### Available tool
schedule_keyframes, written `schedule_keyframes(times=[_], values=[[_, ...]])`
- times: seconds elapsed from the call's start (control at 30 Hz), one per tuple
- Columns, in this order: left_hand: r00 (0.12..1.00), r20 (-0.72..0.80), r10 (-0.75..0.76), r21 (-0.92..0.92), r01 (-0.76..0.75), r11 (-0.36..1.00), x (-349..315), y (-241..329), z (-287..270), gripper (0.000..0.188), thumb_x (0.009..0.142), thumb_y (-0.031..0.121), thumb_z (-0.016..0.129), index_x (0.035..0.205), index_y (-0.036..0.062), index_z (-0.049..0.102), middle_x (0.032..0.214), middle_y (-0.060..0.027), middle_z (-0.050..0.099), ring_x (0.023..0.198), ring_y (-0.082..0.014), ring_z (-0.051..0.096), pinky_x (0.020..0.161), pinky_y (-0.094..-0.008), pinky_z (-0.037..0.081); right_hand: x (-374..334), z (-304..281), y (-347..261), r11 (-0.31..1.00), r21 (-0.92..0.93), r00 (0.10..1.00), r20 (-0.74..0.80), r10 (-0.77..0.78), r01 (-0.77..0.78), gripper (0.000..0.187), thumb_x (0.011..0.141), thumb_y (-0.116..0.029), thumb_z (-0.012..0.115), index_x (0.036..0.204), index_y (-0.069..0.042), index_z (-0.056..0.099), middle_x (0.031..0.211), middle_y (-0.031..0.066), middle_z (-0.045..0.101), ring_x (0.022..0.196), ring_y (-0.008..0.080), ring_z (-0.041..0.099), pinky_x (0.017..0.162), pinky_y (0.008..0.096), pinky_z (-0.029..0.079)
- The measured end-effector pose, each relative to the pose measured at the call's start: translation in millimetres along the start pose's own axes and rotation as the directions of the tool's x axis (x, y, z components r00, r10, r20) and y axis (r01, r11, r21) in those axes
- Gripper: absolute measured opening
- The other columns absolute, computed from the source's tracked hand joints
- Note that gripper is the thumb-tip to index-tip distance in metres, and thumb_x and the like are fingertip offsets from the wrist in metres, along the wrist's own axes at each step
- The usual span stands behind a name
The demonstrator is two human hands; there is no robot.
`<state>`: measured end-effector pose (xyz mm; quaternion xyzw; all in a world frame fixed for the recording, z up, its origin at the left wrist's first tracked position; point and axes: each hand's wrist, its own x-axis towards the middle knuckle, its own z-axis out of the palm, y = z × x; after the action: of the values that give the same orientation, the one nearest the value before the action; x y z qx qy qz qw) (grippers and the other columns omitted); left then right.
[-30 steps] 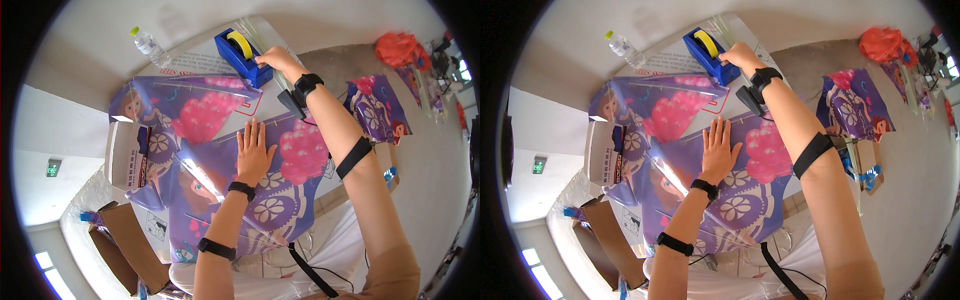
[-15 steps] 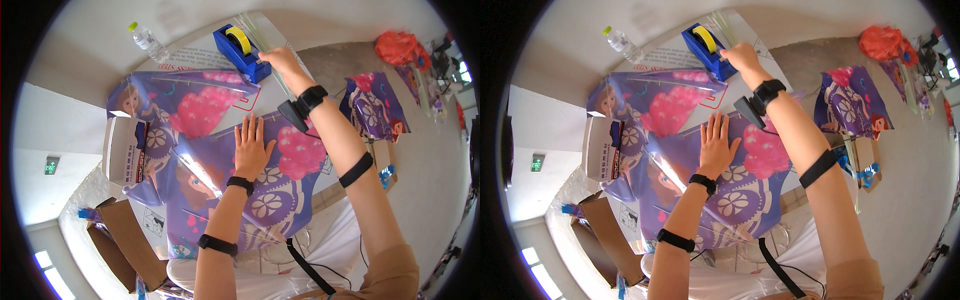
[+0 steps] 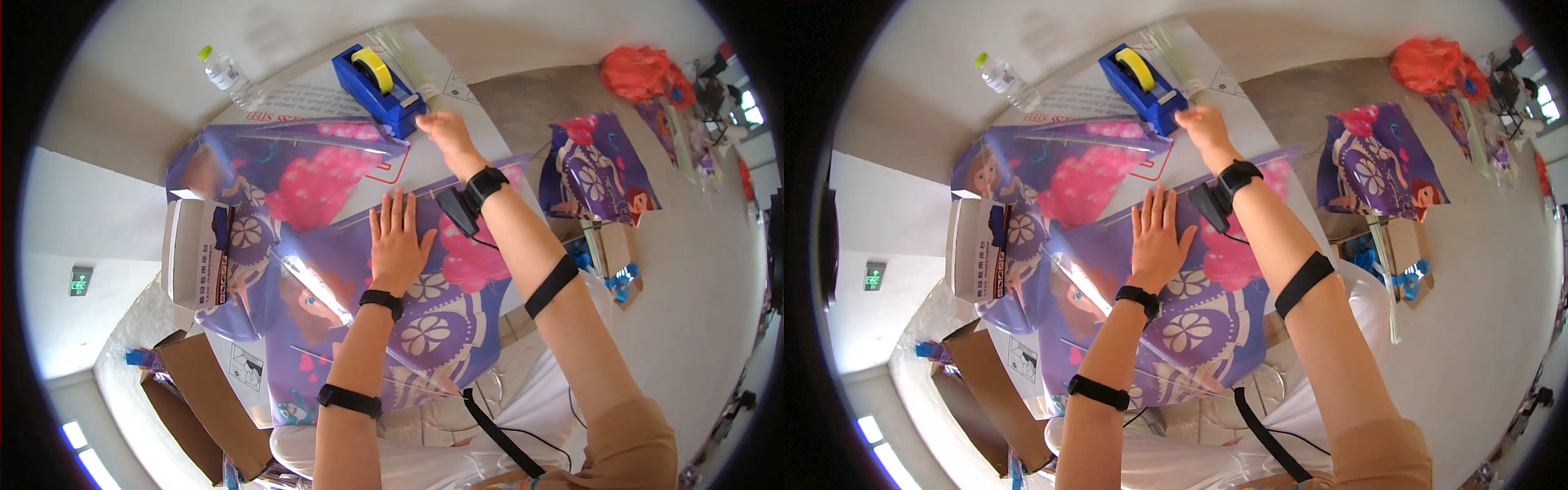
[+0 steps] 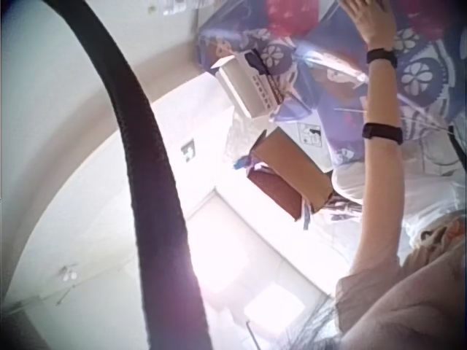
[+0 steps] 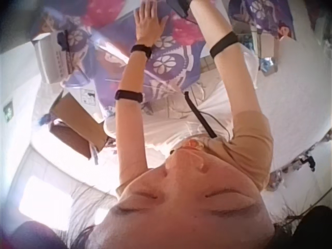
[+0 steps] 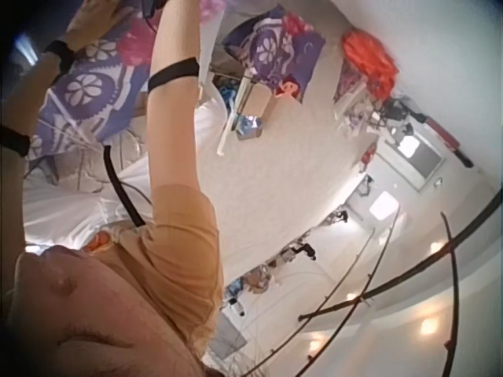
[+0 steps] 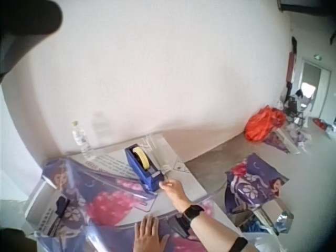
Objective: Assembling plastic kites by inserting support rods and securing them with tape.
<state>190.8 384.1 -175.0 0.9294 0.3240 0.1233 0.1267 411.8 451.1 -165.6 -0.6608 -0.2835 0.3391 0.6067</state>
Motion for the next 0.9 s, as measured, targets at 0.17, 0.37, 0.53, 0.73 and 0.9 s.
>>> schedule_keyframes(times=[0.17, 0.37, 0.53, 0.73, 0.9], values=[[1.000, 0.019, -0.023, 0.032, 0.023, 0.999, -7, -9, -2, 0.067, 0.095, 0.041, 0.049, 0.146, 0.0031, 0.028, 0.154, -0.0161, 0.024, 0.143, -0.0348, 0.019, 0.116, -0.0514, 0.016, -61, -26, -20, 0.989, 0.138, 0.998, -0.024, -0.051, 0.054, 0.021, 0.090, -0.024, 0.064, 0.093, -0.004, 0.064, 0.090, 0.0052, 0.069, 0.081, 0.0108, 0.063, 0.069, 0.0268, 0.046], [0.999, -0.036, 0.004, 0.037, -0.003, 0.999, -5, -7, 1, 0.066, 0.094, 0.042, 0.050, 0.144, 0.0023, 0.033, 0.152, -0.0164, 0.028, 0.142, -0.0346, 0.023, 0.115, -0.0512, 0.018, -111, -72, -18, 0.991, -0.007, 0.990, 0.060, 0.131, -0.131, 0.012, 0.092, -0.015, 0.060, 0.098, -0.004, 0.061, 0.084, 0.0076, 0.068, 0.073, 0.0111, 0.064, 0.059, 0.0220, 0.046], [0.999, -0.033, 0.007, 0.035, -0.005, 0.999, -3, -4, 3, 0.066, 0.094, 0.042, 0.050, 0.144, 0.0023, 0.033, 0.152, -0.0165, 0.027, 0.142, -0.0347, 0.022, 0.115, -0.0513, 0.018, -115, -68, 2, 0.984, -0.084, 0.986, -0.064, 0.154, -0.159, 0.012, 0.090, -0.012, 0.063, 0.099, -0.004, 0.061, 0.085, 0.0085, 0.069, 0.070, 0.0112, 0.064, 0.056, 0.0224, 0.046], [0.999, -0.032, -0.003, 0.018, 0.004, 1.000, -4, -4, 4, 0.067, 0.094, 0.042, 0.050, 0.145, 0.0024, 0.032, 0.153, -0.0164, 0.027, 0.143, -0.0344, 0.021, 0.115, -0.0513, 0.017, -114, -63, 8, 0.976, -0.099, 0.977, -0.110, 0.181, -0.192, 0.023, 0.088, -0.009, 0.065, 0.110, -0.003, 0.057, 0.085, 0.0108, 0.069, 0.069, 0.0137, 0.066, 0.055, 0.0227, 0.047], [0.999, -0.046, -0.005, 0.013, 0.006, 1.000, -4, -5, 2, 0.067, 0.093, 0.042, 0.051, 0.145, 0.0029, 0.033, 0.153, -0.0158, 0.026, 0.142, -0.0337, 0.022, 0.115, -0.0510, 0.017, -118, -52, -3, 0.963, -0.096, 0.955, -0.191, 0.229, -0.250, 0.048, 0.084, -0.009, 0.069, 0.121, -0.001, 0.039, 0.084, 0.0148, 0.069, 0.068, 0.0157, 0.067, 0.056, 0.0238, 0.046]])
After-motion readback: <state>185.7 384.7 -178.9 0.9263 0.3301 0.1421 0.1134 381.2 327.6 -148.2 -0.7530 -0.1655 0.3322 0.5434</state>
